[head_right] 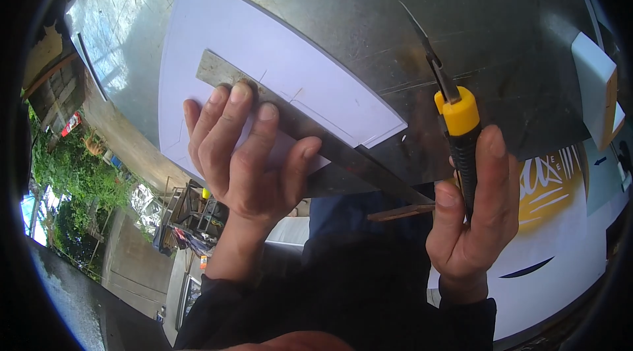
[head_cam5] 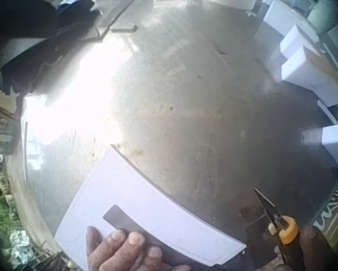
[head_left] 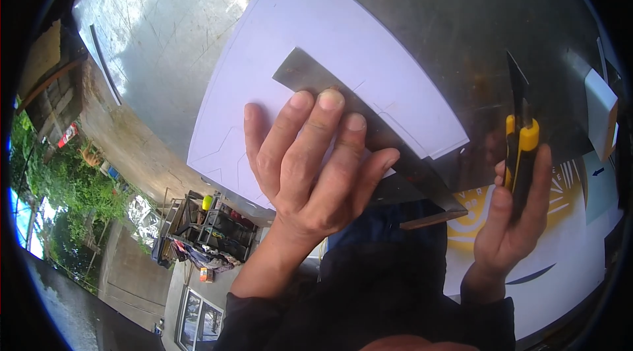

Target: Use a utility knife and a metal ruler to cut out a template or design from paper on a large metal table.

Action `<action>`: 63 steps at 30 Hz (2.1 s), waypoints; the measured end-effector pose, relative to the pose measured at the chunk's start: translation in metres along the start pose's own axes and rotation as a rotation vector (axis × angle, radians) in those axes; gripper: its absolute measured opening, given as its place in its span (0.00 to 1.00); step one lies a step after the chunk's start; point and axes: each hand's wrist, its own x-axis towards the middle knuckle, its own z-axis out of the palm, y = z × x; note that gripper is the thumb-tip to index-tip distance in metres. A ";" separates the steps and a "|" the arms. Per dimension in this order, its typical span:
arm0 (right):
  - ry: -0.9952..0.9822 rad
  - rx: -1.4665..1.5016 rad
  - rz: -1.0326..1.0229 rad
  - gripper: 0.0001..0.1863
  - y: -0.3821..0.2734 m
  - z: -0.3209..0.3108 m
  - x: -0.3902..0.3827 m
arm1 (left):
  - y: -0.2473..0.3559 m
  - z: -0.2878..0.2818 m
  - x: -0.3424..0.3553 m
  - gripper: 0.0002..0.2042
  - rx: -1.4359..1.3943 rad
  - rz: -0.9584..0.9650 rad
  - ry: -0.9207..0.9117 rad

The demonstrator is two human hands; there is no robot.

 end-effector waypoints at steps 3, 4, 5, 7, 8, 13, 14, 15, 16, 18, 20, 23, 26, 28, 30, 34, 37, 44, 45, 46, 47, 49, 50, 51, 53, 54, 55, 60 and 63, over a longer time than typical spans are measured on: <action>-0.031 -0.017 -0.032 0.30 0.004 0.000 0.002 | 0.001 0.002 -0.002 0.21 -0.022 -0.021 0.000; -0.028 -0.012 -0.028 0.30 0.005 0.000 0.001 | 0.001 0.002 -0.004 0.20 -0.044 -0.041 0.008; -0.047 -0.043 -0.029 0.30 0.005 -0.002 -0.002 | 0.001 0.003 -0.005 0.20 -0.041 -0.036 0.004; -0.066 -0.071 -0.025 0.30 0.005 -0.003 -0.001 | 0.001 0.003 -0.006 0.21 -0.049 -0.048 0.014; -0.068 -0.073 -0.062 0.30 0.004 -0.004 0.001 | 0.001 0.003 -0.006 0.21 -0.047 -0.044 0.010; -0.040 0.025 -0.085 0.31 -0.003 -0.001 0.010 | 0.001 0.001 -0.006 0.22 -0.055 -0.038 0.002; -0.046 0.042 -0.080 0.31 -0.007 -0.001 0.012 | 0.000 0.000 -0.005 0.22 -0.052 -0.038 0.003; -0.054 0.056 -0.076 0.32 -0.011 0.000 0.014 | 0.000 -0.001 -0.003 0.22 -0.013 -0.012 -0.017; -0.054 0.055 -0.080 0.32 -0.014 0.001 0.015 | 0.000 -0.002 -0.002 0.23 0.025 0.014 -0.035; -0.119 0.066 -0.092 0.32 -0.021 0.003 0.017 | 0.000 -0.003 0.000 0.22 0.018 0.007 -0.029; -0.128 0.063 -0.121 0.32 -0.026 0.009 0.015 | 0.001 -0.004 0.000 0.21 0.006 -0.002 -0.017; -0.187 0.044 -0.115 0.32 -0.028 0.017 0.014 | 0.000 0.000 0.001 0.17 -0.031 -0.002 -0.011; -0.193 0.015 -0.133 0.32 -0.033 0.021 0.016 | 0.003 0.004 -0.003 0.19 -0.062 -0.067 0.044; -0.185 -0.006 -0.145 0.32 -0.034 0.023 0.016 | 0.002 0.001 -0.001 0.17 -0.053 -0.046 0.036; -0.176 -0.021 -0.155 0.32 -0.034 0.023 0.017 | 0.002 0.000 0.001 0.16 -0.041 -0.022 0.023; -0.197 -0.048 -0.181 0.32 -0.034 0.023 0.019 | 0.003 0.001 0.002 0.16 -0.038 -0.033 0.023; -0.200 -0.068 -0.191 0.31 -0.035 0.024 0.020 | 0.004 0.001 0.001 0.16 -0.032 -0.032 0.028; -0.181 -0.082 -0.182 0.30 -0.035 0.026 0.020 | 0.006 0.004 -0.001 0.18 -0.052 -0.084 0.057; -0.180 -0.082 -0.183 0.30 -0.035 0.026 0.021 | 0.006 0.004 -0.001 0.18 -0.051 -0.084 0.058; -0.181 -0.086 -0.186 0.30 -0.035 0.026 0.021 | 0.006 0.004 -0.001 0.18 -0.053 -0.086 0.055; -0.183 -0.090 -0.190 0.30 -0.035 0.025 0.022 | 0.006 0.004 -0.001 0.18 -0.054 -0.087 0.051; -0.185 -0.092 -0.191 0.30 -0.036 0.026 0.022 | 0.006 0.004 -0.001 0.18 -0.053 -0.088 0.049; -0.187 -0.094 -0.192 0.30 -0.036 0.026 0.022 | 0.006 0.003 -0.001 0.18 -0.053 -0.090 0.047; -0.187 -0.095 -0.193 0.30 -0.036 0.026 0.022 | 0.006 0.004 -0.001 0.18 -0.053 -0.090 0.047; -0.189 -0.093 -0.190 0.30 -0.036 0.026 0.022 | 0.006 0.004 -0.001 0.17 -0.051 -0.084 0.049; -0.188 -0.093 -0.191 0.30 -0.036 0.026 0.022 | 0.006 0.004 -0.001 0.17 -0.051 -0.085 0.050; -0.183 -0.089 -0.191 0.29 -0.036 0.027 0.022 | 0.006 0.004 -0.001 0.17 -0.054 -0.086 0.051; -0.184 -0.105 -0.198 0.29 -0.036 0.026 0.021 | 0.005 0.004 -0.001 0.17 -0.060 -0.086 0.057; -0.200 -0.136 -0.199 0.29 -0.037 0.026 0.020 | 0.004 0.001 0.001 0.16 -0.056 -0.043 0.040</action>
